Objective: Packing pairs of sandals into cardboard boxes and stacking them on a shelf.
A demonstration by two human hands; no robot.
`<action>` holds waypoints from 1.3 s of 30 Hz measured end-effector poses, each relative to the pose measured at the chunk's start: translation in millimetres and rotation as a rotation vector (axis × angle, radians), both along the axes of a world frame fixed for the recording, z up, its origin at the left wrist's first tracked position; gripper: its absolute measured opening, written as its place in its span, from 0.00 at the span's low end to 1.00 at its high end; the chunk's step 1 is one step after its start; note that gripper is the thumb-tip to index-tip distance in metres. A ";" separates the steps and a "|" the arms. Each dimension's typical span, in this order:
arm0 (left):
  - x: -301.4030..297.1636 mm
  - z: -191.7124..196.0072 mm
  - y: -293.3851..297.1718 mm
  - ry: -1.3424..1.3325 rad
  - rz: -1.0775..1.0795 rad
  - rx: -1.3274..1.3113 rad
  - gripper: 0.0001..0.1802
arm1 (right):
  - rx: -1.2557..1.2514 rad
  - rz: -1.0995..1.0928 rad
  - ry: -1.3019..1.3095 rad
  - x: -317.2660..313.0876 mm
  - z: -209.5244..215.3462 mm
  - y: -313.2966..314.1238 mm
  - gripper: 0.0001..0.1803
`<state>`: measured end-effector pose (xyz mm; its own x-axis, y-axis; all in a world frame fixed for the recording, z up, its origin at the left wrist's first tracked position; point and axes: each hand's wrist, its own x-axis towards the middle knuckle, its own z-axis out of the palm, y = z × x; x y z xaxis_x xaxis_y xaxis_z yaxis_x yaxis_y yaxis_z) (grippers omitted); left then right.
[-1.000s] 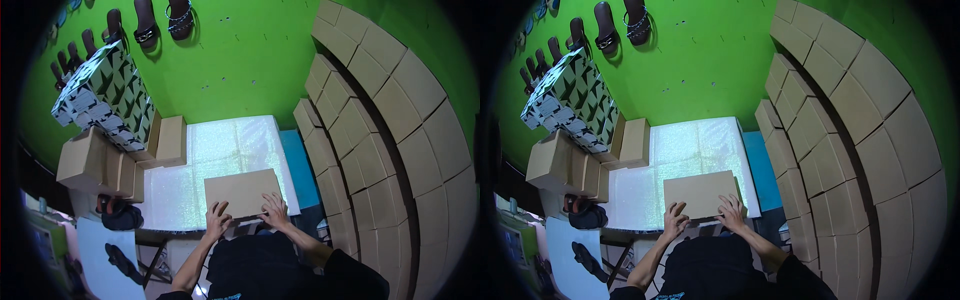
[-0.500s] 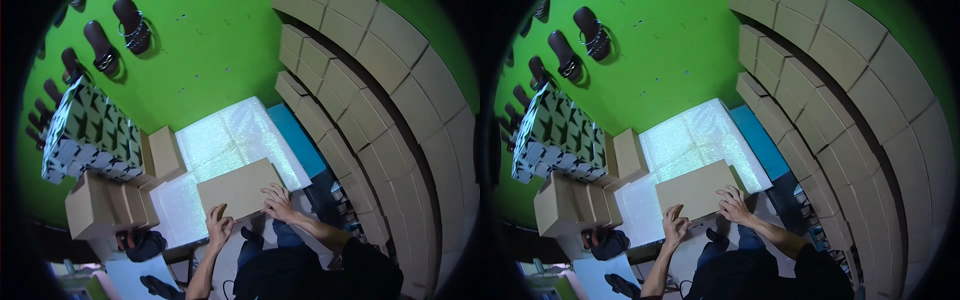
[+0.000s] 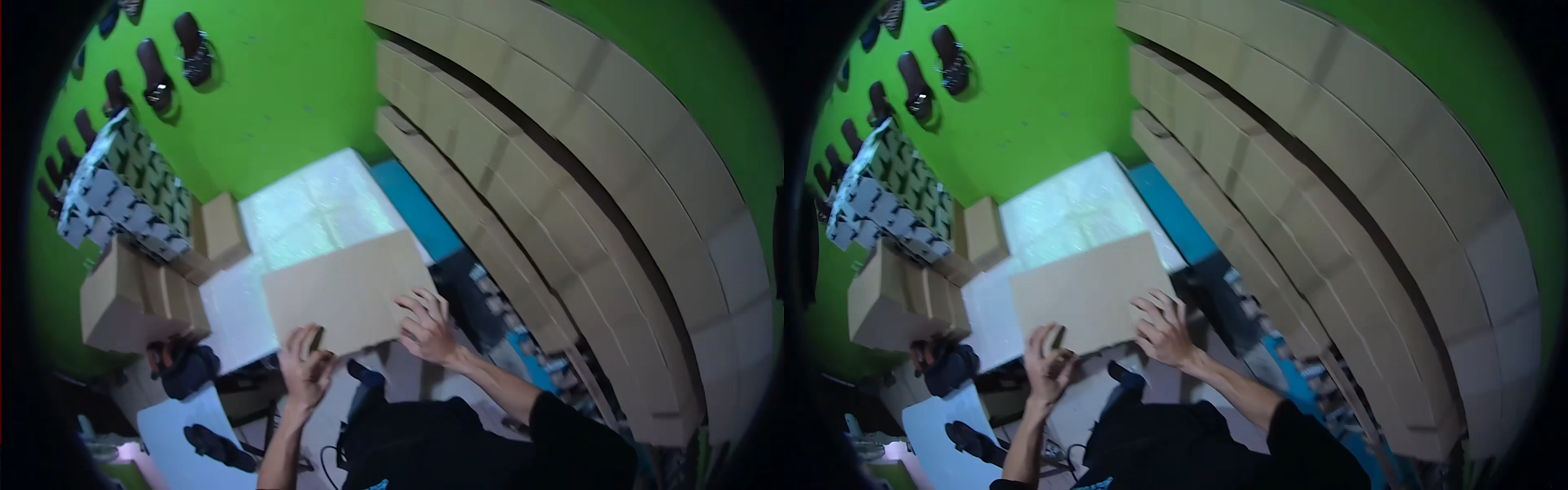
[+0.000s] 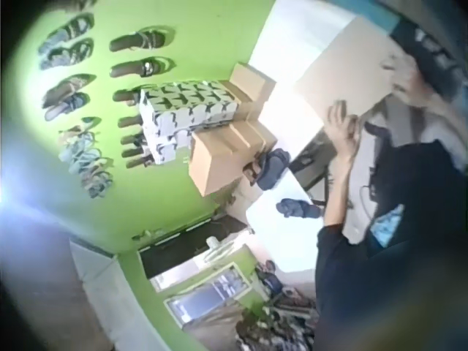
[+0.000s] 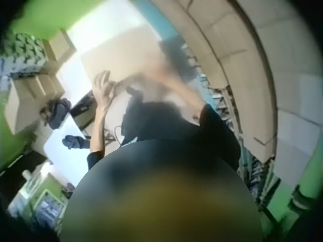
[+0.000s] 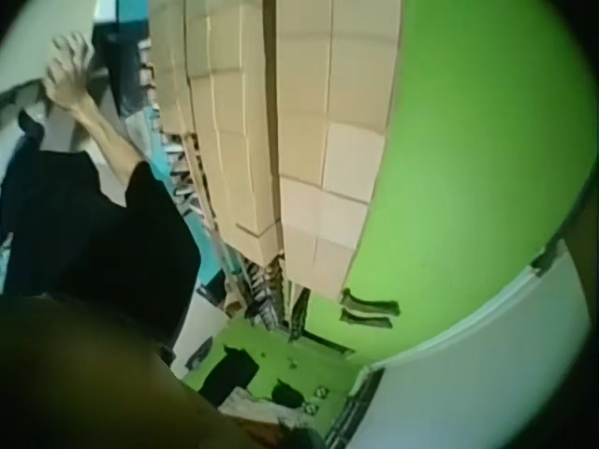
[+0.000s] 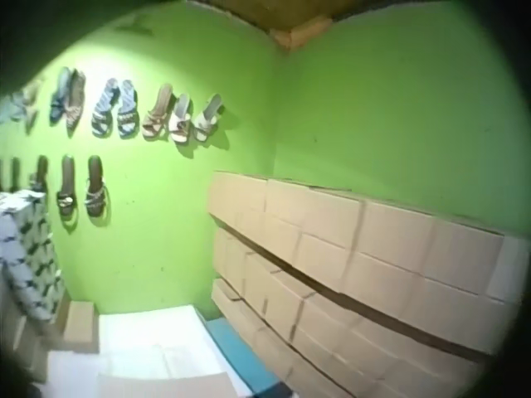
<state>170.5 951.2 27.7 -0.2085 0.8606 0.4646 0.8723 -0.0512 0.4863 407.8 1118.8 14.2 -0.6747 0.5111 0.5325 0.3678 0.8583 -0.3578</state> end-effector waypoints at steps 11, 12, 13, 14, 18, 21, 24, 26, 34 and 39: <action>189.3 5.6 -115.0 -0.006 -0.066 -0.008 0.11 | 0.004 -0.039 0.083 195.0 1.4 -127.1 0.08; 206.5 4.9 -124.1 0.014 -0.097 -0.009 0.11 | -0.014 -0.063 0.048 216.4 4.0 -143.2 0.08; 223.1 1.9 -132.9 0.035 -0.123 -0.010 0.11 | -0.002 -0.073 0.067 237.4 -0.5 -158.3 0.08; 239.9 -3.3 -140.6 0.018 -0.140 -0.006 0.11 | -0.033 -0.103 0.042 257.6 -6.0 -173.7 0.08; 286.4 -24.4 -175.3 -0.030 -0.229 -0.062 0.11 | -0.093 -0.173 0.048 315.8 -27.0 -234.0 0.08; 318.1 -32.3 -195.2 -0.054 -0.242 -0.086 0.10 | -0.145 -0.221 -0.005 353.1 -39.9 -269.1 0.08; 351.8 -44.9 -202.2 -0.006 -0.338 -0.099 0.10 | -0.163 -0.279 -0.033 398.8 -53.1 -290.2 0.10; 374.6 -42.6 -206.3 -0.032 -0.356 -0.092 0.09 | -0.183 -0.293 -0.055 422.5 -52.4 -305.2 0.11; 438.4 -74.7 -171.8 -0.146 -0.455 -0.063 0.11 | -0.094 -0.333 -0.069 490.9 -45.4 -287.4 0.12; 474.3 -85.1 -145.7 -0.094 -0.454 0.072 0.11 | 0.118 -0.342 -0.053 524.5 -55.0 -259.8 0.13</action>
<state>644.8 805.6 -57.4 0.1377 0.8409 0.5233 0.7063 -0.4538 0.5433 932.3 859.0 -40.8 -0.5036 0.6491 0.5702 0.6563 0.7166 -0.2362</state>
